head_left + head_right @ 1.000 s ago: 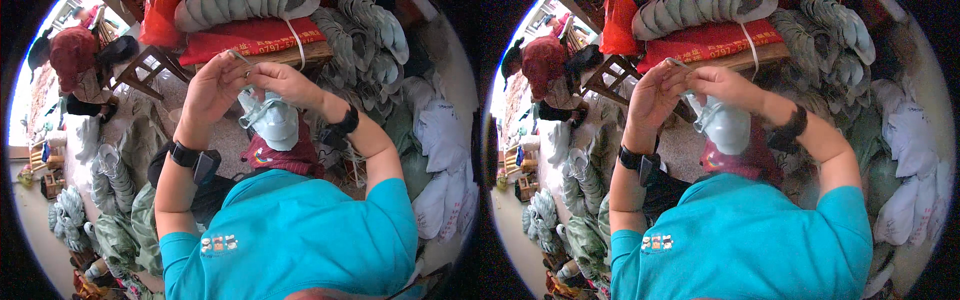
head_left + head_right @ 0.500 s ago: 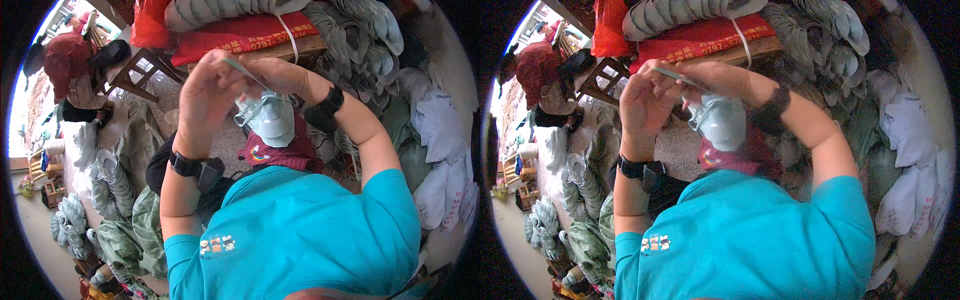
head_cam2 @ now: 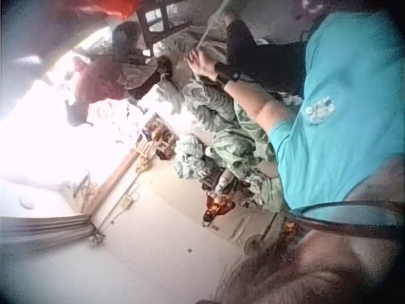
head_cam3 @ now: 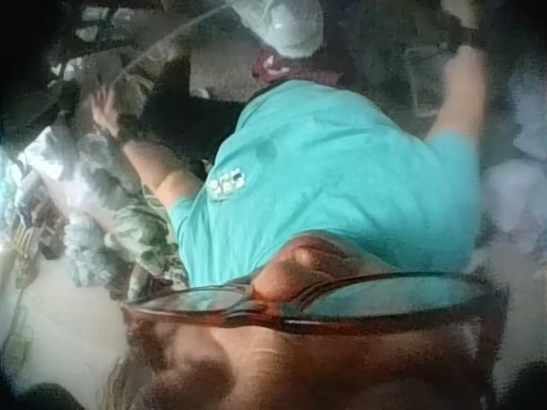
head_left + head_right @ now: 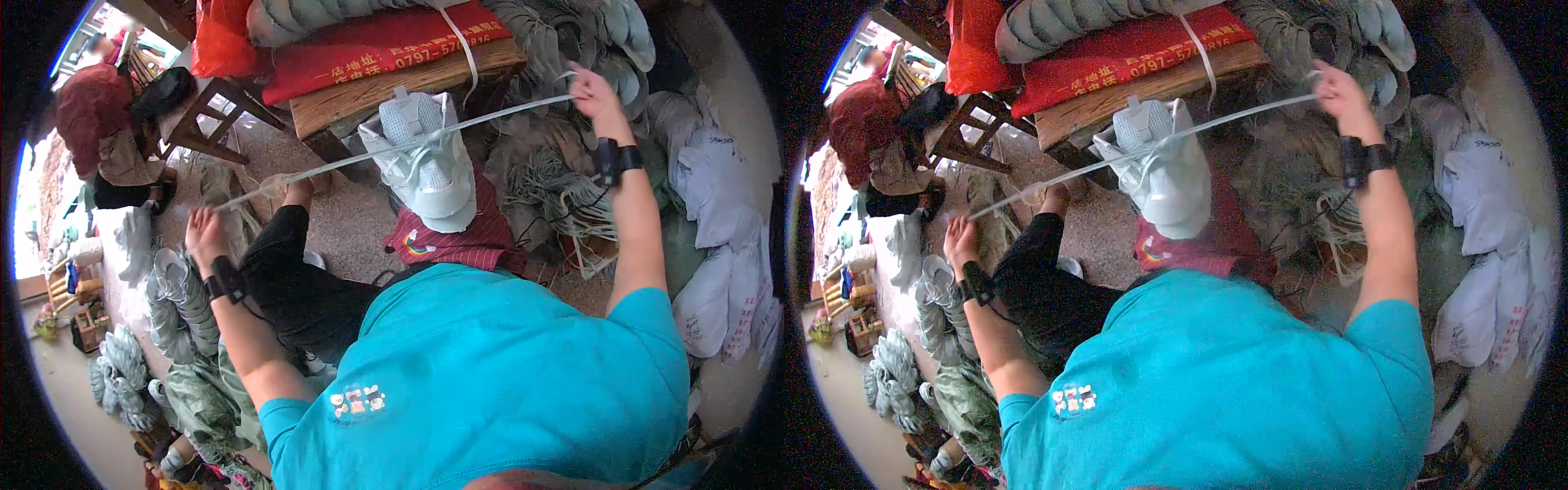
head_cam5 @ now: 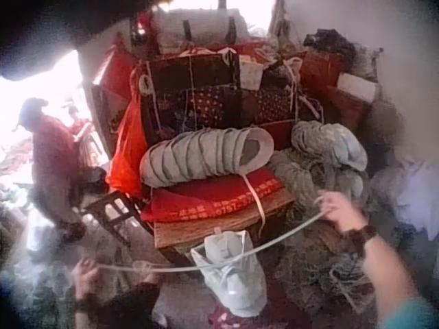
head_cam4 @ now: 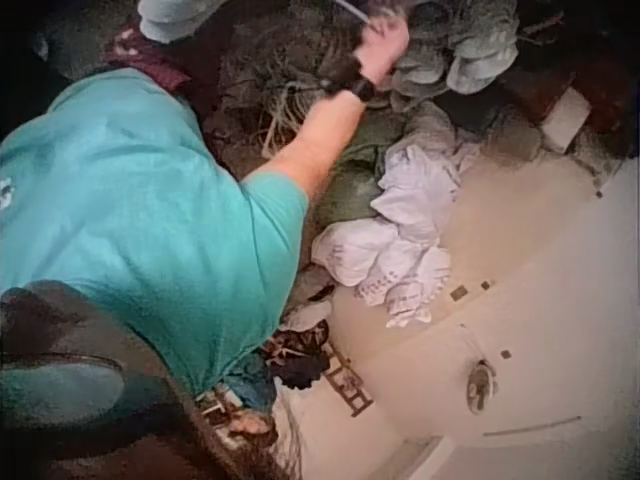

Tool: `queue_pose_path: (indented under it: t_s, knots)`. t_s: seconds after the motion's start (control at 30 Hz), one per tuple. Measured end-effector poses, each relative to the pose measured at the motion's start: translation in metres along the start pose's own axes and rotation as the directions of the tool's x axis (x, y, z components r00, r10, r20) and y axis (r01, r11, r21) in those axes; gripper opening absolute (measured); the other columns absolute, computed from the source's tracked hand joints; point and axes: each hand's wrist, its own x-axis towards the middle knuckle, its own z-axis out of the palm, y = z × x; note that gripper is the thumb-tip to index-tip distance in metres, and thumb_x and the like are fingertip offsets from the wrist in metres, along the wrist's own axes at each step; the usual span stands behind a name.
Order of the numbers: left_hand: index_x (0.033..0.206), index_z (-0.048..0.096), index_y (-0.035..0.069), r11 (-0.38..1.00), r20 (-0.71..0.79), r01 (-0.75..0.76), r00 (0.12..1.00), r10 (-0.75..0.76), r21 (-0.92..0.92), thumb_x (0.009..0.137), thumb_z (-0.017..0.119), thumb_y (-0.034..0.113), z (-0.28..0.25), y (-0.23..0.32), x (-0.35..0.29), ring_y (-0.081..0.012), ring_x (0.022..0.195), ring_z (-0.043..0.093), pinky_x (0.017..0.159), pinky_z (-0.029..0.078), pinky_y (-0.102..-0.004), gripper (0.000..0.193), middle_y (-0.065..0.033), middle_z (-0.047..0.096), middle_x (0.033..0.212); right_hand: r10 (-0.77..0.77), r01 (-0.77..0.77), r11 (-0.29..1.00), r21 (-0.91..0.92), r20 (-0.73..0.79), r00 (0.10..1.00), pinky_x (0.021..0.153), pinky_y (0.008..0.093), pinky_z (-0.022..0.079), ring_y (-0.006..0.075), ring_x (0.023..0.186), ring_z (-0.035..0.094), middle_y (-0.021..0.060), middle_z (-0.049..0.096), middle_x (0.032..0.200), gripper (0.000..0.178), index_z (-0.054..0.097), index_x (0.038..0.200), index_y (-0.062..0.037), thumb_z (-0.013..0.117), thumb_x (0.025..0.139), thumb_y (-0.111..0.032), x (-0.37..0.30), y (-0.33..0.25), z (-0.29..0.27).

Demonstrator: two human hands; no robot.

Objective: The person sits on the floor and threads a white shoelace through the eyelets of a light-colored sneaker. They pull the laces through the eyelets one by one, adjusting the tension and positioning of the shoe as they work.

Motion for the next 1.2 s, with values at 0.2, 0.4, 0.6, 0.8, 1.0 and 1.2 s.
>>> queue_pose_path:
  t_s: [0.2, 0.4, 0.6, 0.8, 1.0, 1.2]
  knots:
    - [0.070, 0.045, 0.010, 0.992, 0.167, -0.016, 0.985, 0.036, -0.124, 0.094, 0.050, 0.006, -0.036, 0.030, -0.001, -0.0141, 0.053, 0.029, 0.054, 0.028, -0.0288, 0.025, 0.0007, 0.033, 0.060, -0.457, 0.018, 0.360, -0.933, -0.160, 0.875, 0.057, 0.0339, 0.044, 0.0185, 0.061, 0.055, 0.0061, 0.054, 0.065, 0.022, 0.058, 0.107, -0.0004, 0.055, 0.086, -0.007, -0.012, -0.019, -0.114]
    - [0.105, 0.061, 0.003, 0.702, 0.605, -0.511, 0.783, 0.142, 0.496, 0.094, 0.057, 0.016, 0.076, -0.090, -0.106, -0.0076, 0.070, 0.054, 0.061, 0.043, -0.0195, 0.017, -0.0049, 0.064, 0.093, -0.128, 0.163, 0.901, -0.403, 0.111, 0.985, 0.045, 0.0166, 0.031, 0.0030, 0.060, 0.047, 0.0006, 0.059, 0.080, 0.031, 0.059, 0.119, 0.0010, 0.061, 0.090, -0.010, -0.039, 0.077, 0.059]
    - [0.115, 0.057, -0.002, 0.824, 0.684, -0.251, 0.698, -0.210, 0.509, 0.097, 0.056, 0.011, 0.140, -0.186, -0.222, -0.0094, 0.076, 0.059, 0.068, 0.048, -0.0227, 0.023, -0.0077, 0.067, 0.093, -0.045, 0.374, 0.457, -0.807, 0.398, 0.916, 0.061, 0.0244, 0.046, 0.0101, 0.072, 0.059, 0.0049, 0.063, 0.087, 0.019, 0.058, 0.104, -0.0028, 0.055, 0.095, -0.019, -0.099, 0.139, 0.188]
    - [0.103, 0.062, 0.000, 0.719, 0.654, -0.285, 0.695, -0.301, 0.634, 0.097, 0.058, 0.017, 0.143, -0.198, -0.244, -0.0056, 0.068, 0.052, 0.060, 0.042, -0.0197, 0.018, -0.0017, 0.064, 0.085, -0.193, 0.574, 0.099, -0.813, 0.550, 0.813, 0.066, 0.0336, 0.048, 0.0176, 0.073, 0.061, 0.0102, 0.062, 0.080, 0.018, 0.058, 0.095, -0.0005, 0.060, 0.091, -0.018, -0.112, 0.141, 0.192]
    - [0.094, 0.064, 0.002, 0.638, 0.629, -0.330, 0.709, -0.319, 0.696, 0.096, 0.060, 0.019, 0.138, -0.196, -0.243, -0.0028, 0.067, 0.049, 0.058, 0.038, -0.0182, 0.018, 0.0036, 0.059, 0.078, -0.231, 0.612, 0.142, -0.778, 0.575, 0.785, 0.067, 0.0321, 0.048, 0.0163, 0.074, 0.060, 0.0106, 0.062, 0.080, 0.014, 0.059, 0.094, -0.0001, 0.057, 0.092, -0.013, -0.115, 0.133, 0.191]
    - [0.086, 0.064, 0.002, 0.603, 0.632, -0.361, 0.705, -0.323, 0.711, 0.094, 0.061, 0.017, 0.141, -0.197, -0.240, -0.0032, 0.063, 0.047, 0.055, 0.037, -0.0194, 0.017, 0.0046, 0.057, 0.073, -0.183, 0.552, 0.309, -0.775, 0.521, 0.834, 0.066, 0.0267, 0.047, 0.0121, 0.075, 0.059, 0.0051, 0.062, 0.081, 0.012, 0.063, 0.093, -0.0007, 0.058, 0.092, -0.012, -0.113, 0.135, 0.191]
